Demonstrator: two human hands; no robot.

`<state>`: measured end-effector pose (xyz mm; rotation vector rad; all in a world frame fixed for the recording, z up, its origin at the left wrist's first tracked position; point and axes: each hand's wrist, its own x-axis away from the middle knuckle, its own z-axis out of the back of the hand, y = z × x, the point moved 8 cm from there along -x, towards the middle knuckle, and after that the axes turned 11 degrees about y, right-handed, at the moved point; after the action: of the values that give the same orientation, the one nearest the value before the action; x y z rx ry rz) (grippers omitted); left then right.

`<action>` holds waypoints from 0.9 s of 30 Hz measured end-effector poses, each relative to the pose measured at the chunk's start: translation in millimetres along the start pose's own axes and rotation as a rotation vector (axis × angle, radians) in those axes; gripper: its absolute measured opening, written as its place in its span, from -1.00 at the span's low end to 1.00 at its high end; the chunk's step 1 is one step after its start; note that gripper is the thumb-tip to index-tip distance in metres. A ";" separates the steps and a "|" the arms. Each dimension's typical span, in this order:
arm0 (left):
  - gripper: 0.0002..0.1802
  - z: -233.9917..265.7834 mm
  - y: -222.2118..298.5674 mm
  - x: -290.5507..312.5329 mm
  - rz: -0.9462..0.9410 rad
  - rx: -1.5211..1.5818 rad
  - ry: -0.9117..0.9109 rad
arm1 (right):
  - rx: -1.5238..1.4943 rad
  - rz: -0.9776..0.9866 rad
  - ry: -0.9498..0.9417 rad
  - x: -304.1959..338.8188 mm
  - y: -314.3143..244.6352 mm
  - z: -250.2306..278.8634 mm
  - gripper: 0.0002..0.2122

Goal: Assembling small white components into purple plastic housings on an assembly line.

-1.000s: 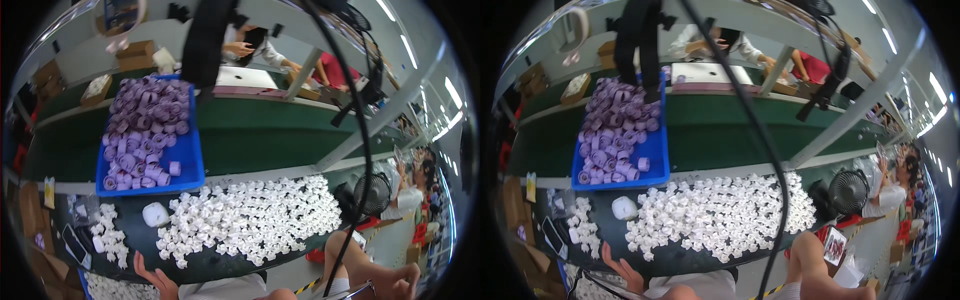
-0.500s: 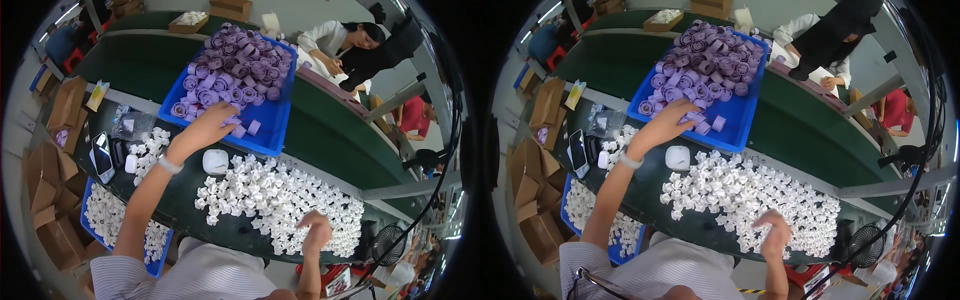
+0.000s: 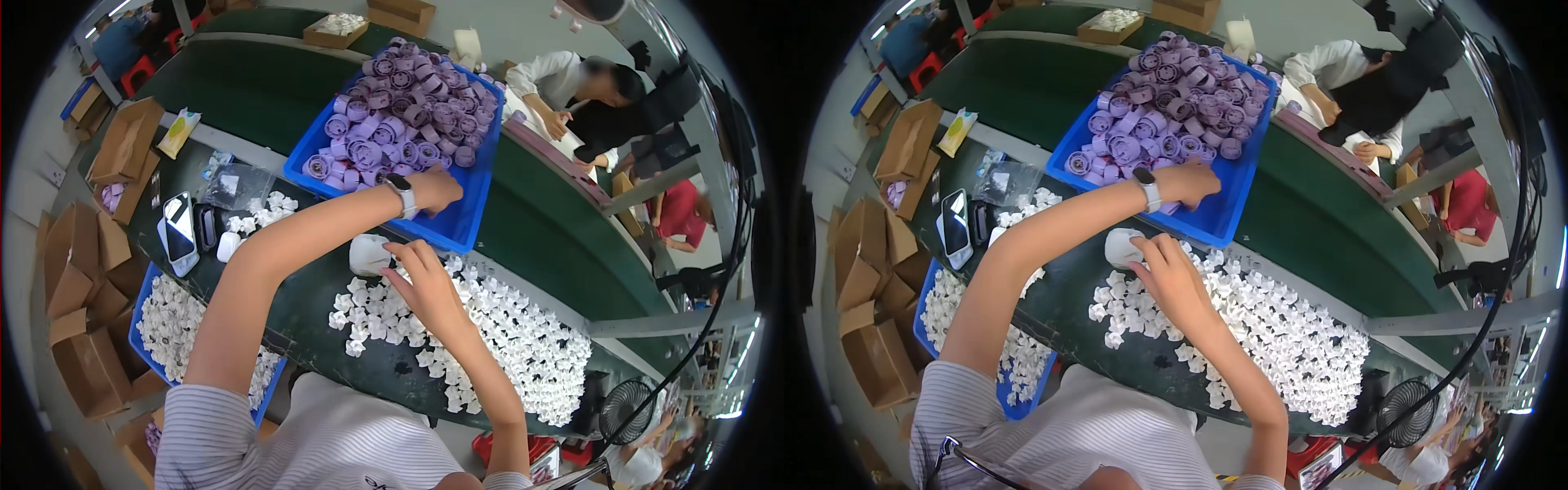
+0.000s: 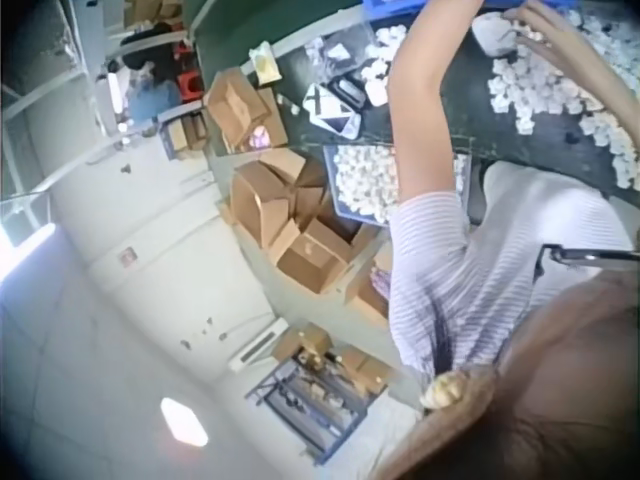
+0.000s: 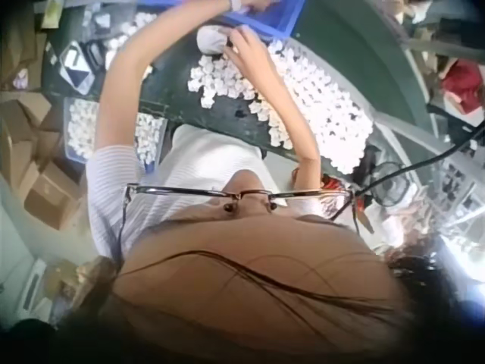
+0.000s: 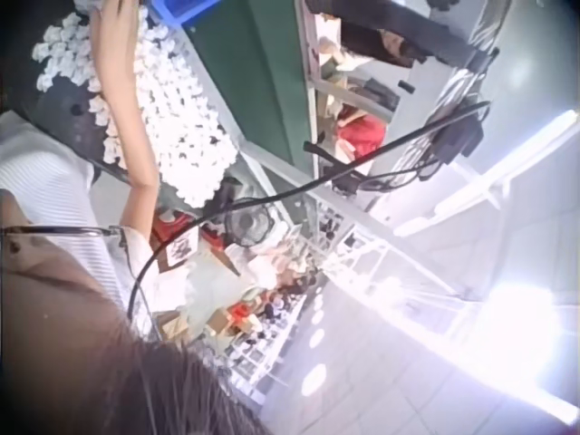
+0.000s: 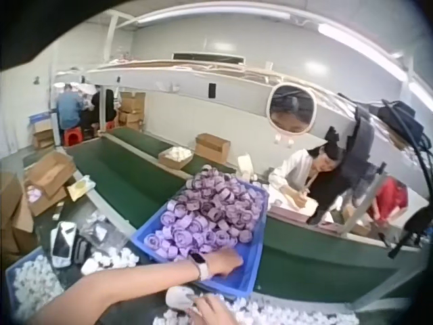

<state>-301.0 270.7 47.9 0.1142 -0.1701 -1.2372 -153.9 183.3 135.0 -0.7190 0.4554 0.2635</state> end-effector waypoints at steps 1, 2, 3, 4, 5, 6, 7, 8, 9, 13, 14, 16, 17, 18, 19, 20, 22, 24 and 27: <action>-0.50 3.0 1.5 -2.7 -0.028 -0.002 0.063 | -0.022 0.026 -0.002 -0.3 0.9 -3.2 -0.69; -0.50 4.9 2.1 -2.4 -0.058 -0.006 0.125 | -0.044 0.049 -0.001 -0.9 0.3 -6.0 -0.71; -0.50 17.0 1.4 3.5 -0.053 0.043 0.356 | -0.049 0.029 0.004 -2.8 -1.3 -6.6 -0.76; -0.50 15.4 -3.3 3.1 -0.040 0.042 0.353 | -0.061 0.034 -0.003 -2.8 -0.2 -10.1 -0.76; -0.47 35.4 -2.8 3.1 -0.003 0.157 0.493 | -0.040 0.035 0.007 -0.7 7.6 -10.8 -0.78; -0.44 51.7 -9.2 9.2 0.044 0.269 0.634 | -0.024 0.043 0.014 -0.6 9.7 -12.0 -0.80; -0.44 56.6 -12.6 14.0 0.052 0.268 0.630 | 0.009 0.045 0.010 -1.3 9.6 -12.6 -0.83; -0.47 69.5 -24.1 24.3 0.116 0.385 0.761 | 0.002 0.045 0.007 -1.5 9.4 -14.0 -0.83; -0.49 79.1 -34.6 36.4 0.180 0.503 0.891 | 0.004 0.048 0.009 -1.7 9.2 -15.2 -0.84; -0.51 111.3 -50.5 99.0 0.331 0.918 1.184 | 0.069 0.093 -0.027 0.5 10.2 -20.6 -0.85; -0.51 121.4 -39.7 116.8 0.331 0.921 1.179 | 0.106 0.115 -0.044 1.2 11.3 -22.4 -0.85; -0.52 114.5 -29.3 158.5 0.537 1.415 1.150 | 0.195 0.144 -0.094 -2.6 5.4 -22.6 -0.84; -0.52 109.1 -26.6 178.5 0.537 1.479 1.220 | 0.282 0.183 -0.147 -4.1 -0.2 -26.5 -0.83; -0.52 101.0 -24.0 194.2 0.535 1.549 1.284 | 0.277 0.184 -0.151 -4.9 -1.4 -26.6 -0.83; -0.54 96.9 -18.8 212.2 0.530 1.548 1.319 | 0.291 0.190 -0.150 -5.8 -2.4 -26.5 -0.82; -0.55 94.1 -12.8 229.8 0.523 1.548 1.354 | 0.307 0.197 -0.149 -6.7 -2.5 -27.4 -0.81; -0.58 94.7 5.6 251.7 0.527 1.524 1.403 | 0.276 0.175 -0.119 -4.0 4.9 -24.5 -0.83; -0.58 91.5 17.6 276.2 0.536 1.482 1.466 | 0.234 0.167 -0.089 -0.6 9.1 -22.1 -0.84; -0.49 80.3 26.9 302.1 0.612 1.366 1.503 | 0.138 0.122 -0.028 6.5 15.3 -15.0 -0.80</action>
<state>-195.4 -5.9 151.7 1.9305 0.2900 -0.0026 -158.7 184.7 113.2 -0.5531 0.4866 0.3526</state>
